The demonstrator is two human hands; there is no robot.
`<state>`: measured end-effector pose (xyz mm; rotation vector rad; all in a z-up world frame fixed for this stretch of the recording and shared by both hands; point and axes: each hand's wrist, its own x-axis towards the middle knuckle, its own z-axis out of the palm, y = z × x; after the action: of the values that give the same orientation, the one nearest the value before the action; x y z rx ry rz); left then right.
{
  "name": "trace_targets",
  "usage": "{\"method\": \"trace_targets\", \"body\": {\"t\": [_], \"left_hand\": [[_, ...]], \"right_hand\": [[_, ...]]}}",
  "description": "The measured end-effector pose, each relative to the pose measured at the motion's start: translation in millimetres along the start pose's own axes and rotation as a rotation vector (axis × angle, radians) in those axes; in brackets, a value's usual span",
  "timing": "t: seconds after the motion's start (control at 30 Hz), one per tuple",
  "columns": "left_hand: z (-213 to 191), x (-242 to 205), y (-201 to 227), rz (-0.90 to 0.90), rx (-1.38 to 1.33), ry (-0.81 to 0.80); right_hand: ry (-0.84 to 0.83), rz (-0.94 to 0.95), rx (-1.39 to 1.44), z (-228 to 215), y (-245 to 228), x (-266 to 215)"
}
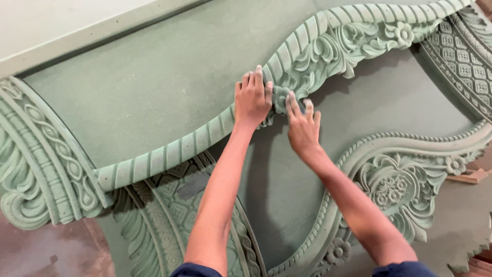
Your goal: The person uses a sanding block to smooth the surface of a large, light green decorative molding with floral and rope patterns. They systematically rub the block along the raised edges and curves of the piece.
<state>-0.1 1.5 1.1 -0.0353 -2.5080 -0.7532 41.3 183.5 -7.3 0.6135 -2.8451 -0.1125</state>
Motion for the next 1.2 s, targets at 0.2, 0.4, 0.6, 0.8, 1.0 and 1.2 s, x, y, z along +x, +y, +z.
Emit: {"method": "trace_targets", "body": {"t": [0.2, 0.4, 0.6, 0.8, 1.0, 1.2], "left_hand": [[7, -12, 4, -0.020, -0.011, -0.019], [13, -13, -1, -0.015, 0.074, -0.003], [4, -4, 3, -0.012, 0.116, -0.023], [11, -13, 7, -0.044, 0.160, -0.030], [13, -7, 1, -0.001, 0.195, 0.024], [13, -8, 4, -0.049, 0.214, 0.012]], "right_hand": [[-0.089, -0.071, 0.311, -9, 25, -11], [-0.020, -0.180, 0.279, -5, 31, 4], [-0.111, -0.172, 0.213, -14, 39, 12], [-0.066, -0.283, 0.256, -2, 55, -5], [-0.015, -0.278, 0.262, 4, 39, 2], [0.070, -0.436, 0.455, -12, 54, 6]]}}
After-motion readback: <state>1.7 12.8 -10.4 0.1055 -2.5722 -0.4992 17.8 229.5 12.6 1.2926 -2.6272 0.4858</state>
